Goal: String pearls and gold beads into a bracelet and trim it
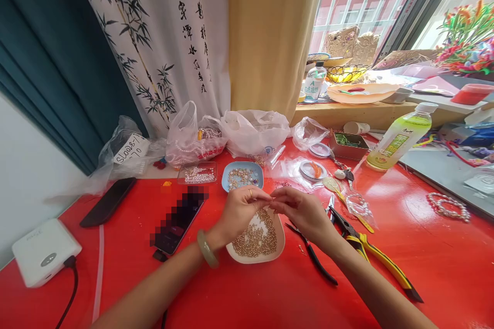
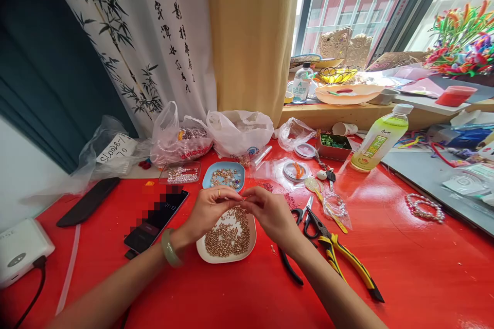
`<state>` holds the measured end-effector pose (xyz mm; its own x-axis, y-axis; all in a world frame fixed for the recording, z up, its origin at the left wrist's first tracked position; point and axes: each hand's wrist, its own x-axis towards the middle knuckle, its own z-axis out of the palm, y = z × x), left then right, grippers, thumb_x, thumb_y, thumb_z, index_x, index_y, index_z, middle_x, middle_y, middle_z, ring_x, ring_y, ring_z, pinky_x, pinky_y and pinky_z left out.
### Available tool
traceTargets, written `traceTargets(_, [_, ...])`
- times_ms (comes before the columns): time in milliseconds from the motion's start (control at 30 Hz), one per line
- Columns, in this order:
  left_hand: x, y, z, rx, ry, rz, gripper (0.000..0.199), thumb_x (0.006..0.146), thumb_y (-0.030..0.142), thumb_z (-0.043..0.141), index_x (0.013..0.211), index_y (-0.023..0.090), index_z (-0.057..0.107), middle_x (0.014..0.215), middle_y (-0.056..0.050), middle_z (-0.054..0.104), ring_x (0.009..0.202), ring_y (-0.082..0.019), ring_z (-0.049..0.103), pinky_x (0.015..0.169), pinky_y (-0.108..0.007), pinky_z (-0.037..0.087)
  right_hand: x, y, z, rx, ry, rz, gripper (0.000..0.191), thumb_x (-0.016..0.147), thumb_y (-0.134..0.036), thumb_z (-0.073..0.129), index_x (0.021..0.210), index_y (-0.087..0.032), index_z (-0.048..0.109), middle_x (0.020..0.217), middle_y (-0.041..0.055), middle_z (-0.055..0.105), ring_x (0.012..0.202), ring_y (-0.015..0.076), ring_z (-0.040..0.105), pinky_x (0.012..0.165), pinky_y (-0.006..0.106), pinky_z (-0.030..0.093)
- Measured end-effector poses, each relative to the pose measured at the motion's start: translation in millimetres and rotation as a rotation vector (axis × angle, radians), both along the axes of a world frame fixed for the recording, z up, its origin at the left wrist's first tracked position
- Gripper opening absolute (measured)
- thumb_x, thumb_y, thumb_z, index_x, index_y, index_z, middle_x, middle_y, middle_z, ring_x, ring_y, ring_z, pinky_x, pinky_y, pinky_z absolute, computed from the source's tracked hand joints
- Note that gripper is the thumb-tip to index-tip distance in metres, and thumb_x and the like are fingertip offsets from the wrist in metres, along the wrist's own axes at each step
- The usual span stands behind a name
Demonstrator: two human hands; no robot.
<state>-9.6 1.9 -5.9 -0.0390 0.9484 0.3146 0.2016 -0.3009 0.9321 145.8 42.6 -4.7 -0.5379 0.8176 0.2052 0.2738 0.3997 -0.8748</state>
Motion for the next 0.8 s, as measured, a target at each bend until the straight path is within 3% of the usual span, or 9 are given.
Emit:
traceTargets(167, [0.4,0.9,-2.1,-0.148,-0.064,0.0,0.012,0.069,0.016,0.06,0.08,0.016,0.062,0.076,-0.004,0.065,0.074,-0.016,0.061,0.069,-0.028,0.048,-0.2,3.8,-3.2,-0.139,0.093,0.045,0.021,0.073,-0.03,0.057,0.092,-0.02,0.057,0.075,0.0023,0.068,0.071,0.017,0.064,0.065,0.029,0.049])
traceTargets(267, [-0.8,1.9,-4.1,-0.201,-0.099,-0.008,0.017,0.069,0.016,0.059,0.086,0.017,0.056,0.075,-0.003,0.065,0.073,-0.016,0.061,0.067,-0.028,0.048,-0.4,1.8,-2.3,-0.066,0.05,0.004,0.022,0.073,-0.03,0.056,0.094,-0.021,0.057,0.071,0.0014,0.068,0.067,0.0166,0.063,0.061,0.027,0.049])
traceTargets(400, [-2.6,3.9,-5.5,-0.222,-0.086,-0.027,0.015,0.071,0.021,0.058,0.085,0.017,0.054,0.075,-0.003,0.064,0.073,-0.016,0.061,0.067,-0.027,0.048,-0.8,-1.2,0.5,0.084,-0.042,-0.02,0.013,0.075,-0.028,0.052,0.082,-0.021,0.062,0.071,0.0008,0.069,0.065,0.015,0.063,0.06,0.025,0.048])
traceTargets(567, [-3.0,4.2,-5.1,-0.187,-0.052,-0.053,0.025,0.082,0.036,0.042,0.095,0.017,0.051,0.08,-0.006,0.062,0.065,-0.013,0.059,0.062,-0.027,0.048,-2.1,1.2,-3.2,0.122,-0.109,-0.047,0.012,0.074,-0.025,0.051,0.076,-0.02,0.061,0.067,0.0007,0.067,0.06,0.0139,0.061,0.055,0.024,0.046])
traceTargets(633, [-4.2,4.0,-3.0,-0.169,-0.073,-0.025,0.03,0.084,0.041,0.035,0.097,0.018,0.049,0.079,-0.005,0.061,0.053,-0.009,0.053,0.051,-0.022,0.045,-2.4,3.8,-6.2,0.075,-0.115,-0.046,0.01,0.072,-0.025,0.051,0.073,-0.019,0.06,0.066,0.0008,0.066,0.061,0.0145,0.061,0.056,0.024,0.047])
traceTargets(700, [-6.9,5.1,2.3,-0.151,-0.124,0.012,0.033,0.084,0.044,0.032,0.094,0.018,0.049,0.066,-0.001,0.057,0.043,-0.006,0.043,0.041,-0.017,0.036,-2.4,6.6,-8.7,-0.002,-0.117,-0.024,0.01,0.071,-0.024,0.051,0.072,-0.019,0.059,0.067,0.0012,0.067,0.063,0.0155,0.063,0.059,0.026,0.048])
traceTargets(800, [-14.0,10.7,21.0,-0.099,-0.248,0.056,0.035,0.083,0.047,0.033,0.083,0.016,0.049,0.047,0.005,0.041,0.038,-0.005,0.032,0.036,-0.015,0.024,-1.8,10.9,-11.5,-0.121,-0.097,0.028,0.009,0.071,-0.022,0.051,0.073,-0.019,0.059,0.068,0.0021,0.067,0.066,0.0163,0.064,0.063,0.028,0.049])
